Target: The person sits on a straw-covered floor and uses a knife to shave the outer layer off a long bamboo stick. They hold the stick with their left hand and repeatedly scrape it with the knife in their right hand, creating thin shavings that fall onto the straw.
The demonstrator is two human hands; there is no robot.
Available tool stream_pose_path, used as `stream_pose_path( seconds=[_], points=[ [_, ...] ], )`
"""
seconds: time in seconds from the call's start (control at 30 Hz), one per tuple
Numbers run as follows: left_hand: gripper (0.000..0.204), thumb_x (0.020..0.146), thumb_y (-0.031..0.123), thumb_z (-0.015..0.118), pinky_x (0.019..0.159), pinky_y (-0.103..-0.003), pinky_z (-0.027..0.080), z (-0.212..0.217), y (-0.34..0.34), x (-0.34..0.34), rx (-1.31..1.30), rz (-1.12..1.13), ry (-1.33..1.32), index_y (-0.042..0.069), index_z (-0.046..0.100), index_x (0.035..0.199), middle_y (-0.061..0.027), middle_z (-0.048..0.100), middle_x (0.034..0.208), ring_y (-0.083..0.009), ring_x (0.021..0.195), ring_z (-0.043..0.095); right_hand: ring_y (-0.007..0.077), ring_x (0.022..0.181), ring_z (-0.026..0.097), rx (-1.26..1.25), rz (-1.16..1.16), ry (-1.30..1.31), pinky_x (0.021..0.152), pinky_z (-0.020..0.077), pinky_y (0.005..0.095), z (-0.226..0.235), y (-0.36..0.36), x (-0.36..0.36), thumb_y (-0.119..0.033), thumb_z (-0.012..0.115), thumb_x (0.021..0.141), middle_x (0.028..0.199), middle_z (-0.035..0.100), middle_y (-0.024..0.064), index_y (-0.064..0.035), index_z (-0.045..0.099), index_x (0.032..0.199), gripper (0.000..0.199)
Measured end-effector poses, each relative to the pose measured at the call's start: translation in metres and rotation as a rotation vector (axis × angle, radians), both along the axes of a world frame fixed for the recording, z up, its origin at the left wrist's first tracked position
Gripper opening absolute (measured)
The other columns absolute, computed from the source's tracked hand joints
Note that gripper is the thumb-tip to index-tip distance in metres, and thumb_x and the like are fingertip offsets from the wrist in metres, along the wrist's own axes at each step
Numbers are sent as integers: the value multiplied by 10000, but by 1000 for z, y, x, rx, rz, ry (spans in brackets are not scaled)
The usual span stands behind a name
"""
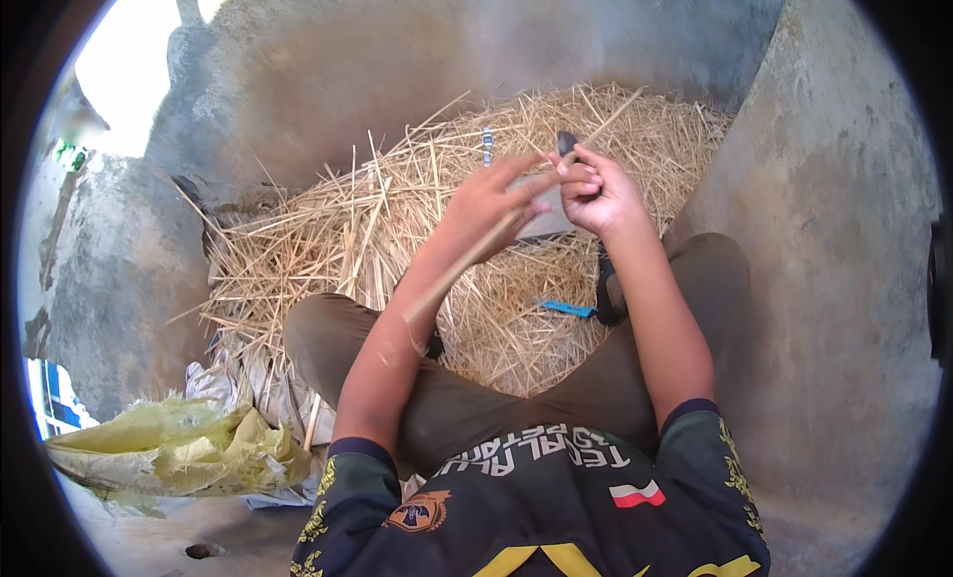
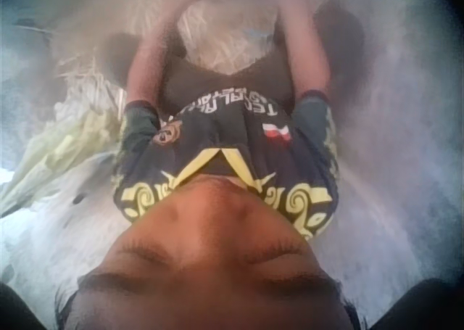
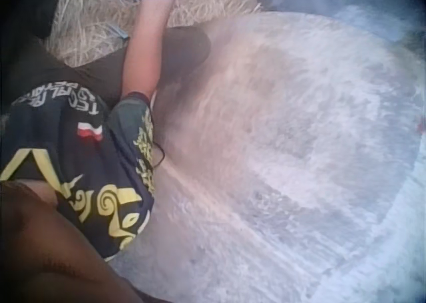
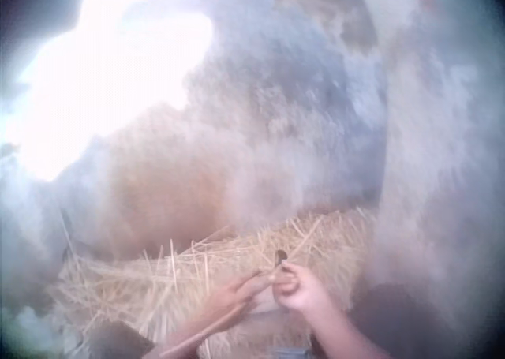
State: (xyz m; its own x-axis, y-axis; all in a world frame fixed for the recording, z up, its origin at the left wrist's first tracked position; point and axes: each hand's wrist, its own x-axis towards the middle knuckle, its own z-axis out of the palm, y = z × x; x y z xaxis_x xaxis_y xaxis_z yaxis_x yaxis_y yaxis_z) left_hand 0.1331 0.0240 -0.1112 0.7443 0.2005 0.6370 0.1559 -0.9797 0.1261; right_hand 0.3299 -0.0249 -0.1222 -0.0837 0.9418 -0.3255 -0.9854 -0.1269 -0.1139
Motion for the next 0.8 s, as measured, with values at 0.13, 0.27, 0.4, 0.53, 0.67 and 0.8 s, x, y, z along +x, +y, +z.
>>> stream_pose_path(
  seconds=[0.13, 0.27, 0.4, 0.53, 0.67, 0.8],
  points=[
    [429, 1014, 245, 517, 993, -437, 468, 25, 1, -8, -460, 0, -217, 146, 481, 1429, -105, 621, 1261, -284, 1170, 591, 49, 433, 395, -130, 86, 136, 398, 323, 201, -17, 2, -16, -150, 465, 1005, 545, 401, -66, -47, 415, 899, 156],
    [345, 1083, 288, 309, 933, -430, 501, 62, 13, -39, -694, -90, -457, 15, 518, 1103, -161, 679, 1008, -260, 1011, 646, 76, 471, 428, -223, 101, 71, 450, 323, 246, -30, 5, -33, -206, 446, 995, 571, 416, -53, -97, 388, 860, 183],
    [299, 1085, 278, 292, 749, -355, 523, 101, 2, -68, -685, -140, -858, 90, 446, 911, -59, 512, 689, -209, 728, 579, 93, 478, 440, -265, 51, 89, 463, 314, 273, -44, 3, -44, -296, 439, 999, 602, 431, -37, -110, 389, 858, 238],
    [398, 1063, 451, 326, 439, -273, 305, 110, -14, -107, -594, -265, -1164, 142, 413, 828, 17, 290, 551, -120, 485, 297, 90, 475, 432, -300, 66, 25, 462, 309, 275, -52, 4, -57, -266, 454, 974, 591, 418, -42, -130, 386, 830, 210],
    [493, 1017, 595, 334, 433, -276, 148, 126, -35, -110, -588, -293, -1356, 164, 406, 790, 42, 246, 543, -92, 477, 172, 86, 469, 417, -310, 123, -61, 458, 305, 277, -67, 2, -76, -233, 478, 944, 585, 408, -44, -155, 376, 803, 191],
    [526, 1007, 625, 316, 405, -268, 145, 141, -53, -114, -475, -270, -1301, 165, 392, 763, 50, 241, 539, -84, 462, 173, 83, 465, 411, -376, 144, -101, 457, 311, 276, -77, 3, -86, -233, 502, 950, 589, 402, -43, -169, 368, 805, 208]
  ],
)
